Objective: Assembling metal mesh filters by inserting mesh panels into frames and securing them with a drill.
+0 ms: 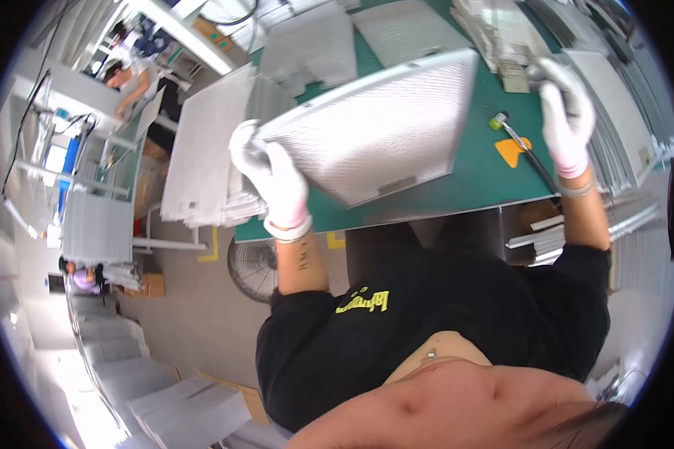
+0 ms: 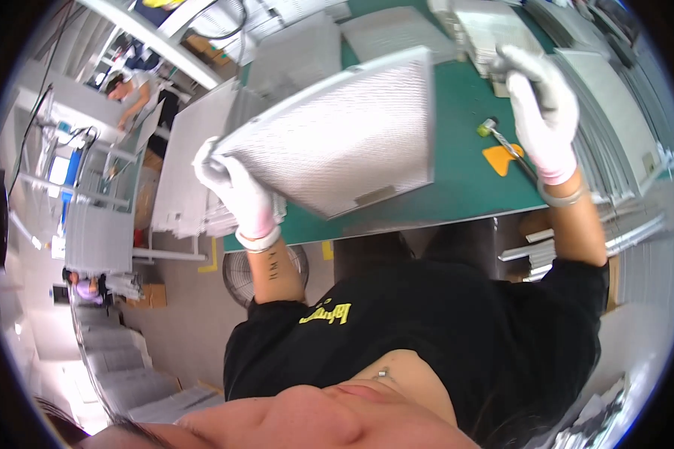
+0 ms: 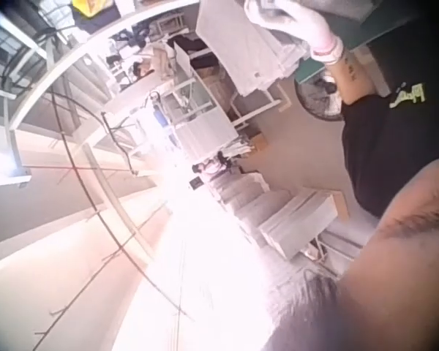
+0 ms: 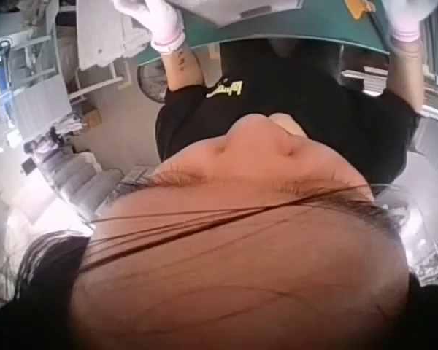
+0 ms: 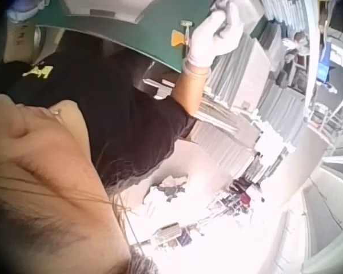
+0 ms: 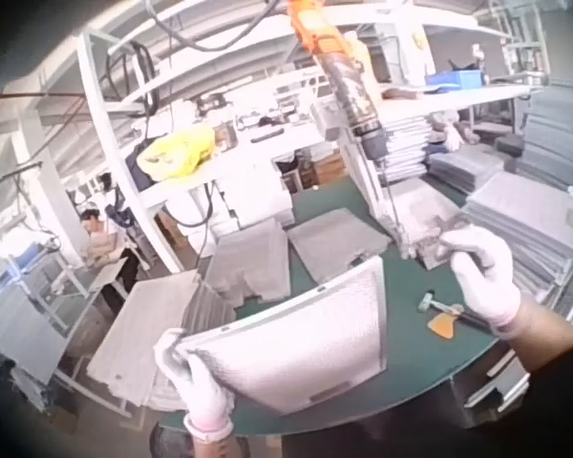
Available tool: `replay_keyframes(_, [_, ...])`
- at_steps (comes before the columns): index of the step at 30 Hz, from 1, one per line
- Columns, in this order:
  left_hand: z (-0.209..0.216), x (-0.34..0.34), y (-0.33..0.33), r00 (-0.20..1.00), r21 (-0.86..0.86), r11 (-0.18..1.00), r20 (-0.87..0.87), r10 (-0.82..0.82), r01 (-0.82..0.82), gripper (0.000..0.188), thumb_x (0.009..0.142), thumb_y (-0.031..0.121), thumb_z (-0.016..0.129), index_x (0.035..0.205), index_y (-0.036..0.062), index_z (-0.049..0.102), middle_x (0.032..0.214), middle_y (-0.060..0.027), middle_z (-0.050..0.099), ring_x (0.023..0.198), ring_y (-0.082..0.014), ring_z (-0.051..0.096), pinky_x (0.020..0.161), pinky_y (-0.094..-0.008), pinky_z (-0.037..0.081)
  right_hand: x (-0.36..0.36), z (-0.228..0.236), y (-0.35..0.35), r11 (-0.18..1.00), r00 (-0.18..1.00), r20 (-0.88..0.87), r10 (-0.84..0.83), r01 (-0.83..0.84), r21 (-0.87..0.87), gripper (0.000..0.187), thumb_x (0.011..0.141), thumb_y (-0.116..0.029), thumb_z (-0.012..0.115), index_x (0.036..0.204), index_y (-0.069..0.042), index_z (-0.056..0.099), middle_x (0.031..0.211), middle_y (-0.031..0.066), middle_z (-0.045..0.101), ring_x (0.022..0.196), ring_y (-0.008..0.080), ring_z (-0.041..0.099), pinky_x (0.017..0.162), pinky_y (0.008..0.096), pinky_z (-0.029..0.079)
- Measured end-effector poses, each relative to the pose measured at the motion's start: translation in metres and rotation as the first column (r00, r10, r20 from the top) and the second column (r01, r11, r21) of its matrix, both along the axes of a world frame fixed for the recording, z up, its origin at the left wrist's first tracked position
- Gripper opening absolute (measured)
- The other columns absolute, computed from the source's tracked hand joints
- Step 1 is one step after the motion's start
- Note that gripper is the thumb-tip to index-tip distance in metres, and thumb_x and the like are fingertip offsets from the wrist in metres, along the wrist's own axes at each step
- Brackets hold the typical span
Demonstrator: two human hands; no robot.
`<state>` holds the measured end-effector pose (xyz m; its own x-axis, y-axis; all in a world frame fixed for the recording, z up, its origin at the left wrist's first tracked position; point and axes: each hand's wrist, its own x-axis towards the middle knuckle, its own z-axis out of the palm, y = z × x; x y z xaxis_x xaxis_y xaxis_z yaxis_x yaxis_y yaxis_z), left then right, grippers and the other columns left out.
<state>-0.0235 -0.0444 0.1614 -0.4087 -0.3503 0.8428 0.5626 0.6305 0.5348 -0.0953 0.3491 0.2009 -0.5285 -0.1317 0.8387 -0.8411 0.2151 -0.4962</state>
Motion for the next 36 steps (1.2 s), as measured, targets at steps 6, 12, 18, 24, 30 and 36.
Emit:
replay_keyframes(6, [0.015, -0.009, -0.003, 0.999, 0.058, 0.998, 0.024, -0.042, 0.040, 0.040, 0.097, -0.005, 0.044, 0.135, 0.0042, 0.037, 0.124, -0.0107, 0.044, 0.112, -0.0153, 0.047, 0.099, -0.0326, 0.038, 0.013, -0.182, 0.108, 0.399, 0.632, 0.192, -0.751, 0.203, 0.894, 0.051, 0.088, -0.018, 0.065, 0.136, -0.008, 0.052, 0.116, 0.0171, 0.058, 0.106, 0.0375, 0.059, 0.091, 0.0456, 0.051])
replay_keyframes(12, [0.142, -0.004, 0.057, 0.836, -0.706, 0.479, 0.312, -0.451, 0.522, 0.035, 0.093, 0.002, 0.051, 0.128, 0.0003, 0.056, 0.115, -0.0162, 0.065, 0.100, -0.0223, 0.069, 0.086, -0.0338, 0.056, 0.025, -0.207, 0.121, 0.617, 0.692, 0.280, -0.665, 0.298, 0.729, 0.039, 0.095, -0.016, 0.058, 0.132, -0.005, 0.051, 0.102, 0.0194, 0.062, 0.091, 0.0383, 0.064, 0.080, 0.0450, 0.053])
replay_keyframes(18, [0.056, -0.062, 0.149, 0.874, -0.885, 0.040, 0.450, -0.185, 0.464, 0.034, 0.086, 0.016, 0.063, 0.120, 0.0099, 0.060, 0.081, -0.0043, 0.058, 0.077, -0.0222, 0.061, 0.075, -0.0394, 0.051, 0.056, -0.115, 0.087, 0.957, 0.665, 0.707, -0.239, 0.040, 0.286, 0.036, 0.096, -0.011, 0.057, 0.129, 0.000, 0.051, 0.076, 0.0075, 0.053, 0.065, 0.0139, 0.054, 0.062, 0.0297, 0.046])
replay_keyframes(24, [0.016, -0.075, 0.165, 0.943, -0.838, 0.485, 0.099, -0.319, 0.252, 0.062, 0.073, 0.036, 0.078, 0.125, 0.0047, 0.061, 0.080, -0.0030, 0.057, 0.072, -0.0211, 0.056, 0.082, -0.0410, 0.048, 0.086, -0.023, 0.101, 0.873, 0.761, 0.563, -0.322, 0.008, 0.488, 0.049, 0.094, -0.015, 0.061, 0.140, 0.000, 0.048, 0.088, 0.0090, 0.059, 0.079, 0.0163, 0.058, 0.079, 0.0317, 0.050])
replay_keyframes(30, [-0.006, -0.069, 0.200, 0.995, -0.520, 0.849, -0.014, 0.095, -0.088, 0.065, 0.072, 0.034, 0.074, 0.126, 0.0005, 0.062, 0.065, -0.0004, 0.049, 0.064, -0.0199, 0.048, 0.084, -0.0419, 0.042, 0.075, 0.064, 0.107, 0.826, 0.927, 0.245, -0.285, 0.108, 0.553, 0.063, 0.103, -0.030, 0.054, 0.153, 0.002, 0.033, 0.103, 0.0086, 0.058, 0.086, 0.0138, 0.054, 0.081, 0.0292, 0.048])
replay_keyframes(36, [-0.016, -0.086, 0.204, 0.986, -0.472, 0.869, -0.140, 0.095, -0.151, 0.062, 0.068, 0.024, 0.070, 0.123, -0.0013, 0.062, 0.061, 0.0002, 0.046, 0.061, -0.0190, 0.048, 0.078, -0.0391, 0.040, 0.070, 0.054, 0.086, 0.690, 0.977, 0.052, -0.208, 0.109, 0.716, 0.052, 0.101, -0.018, 0.055, 0.147, 0.001, 0.043, 0.092, 0.0096, 0.061, 0.074, 0.0178, 0.059, 0.071, 0.0300, 0.049])
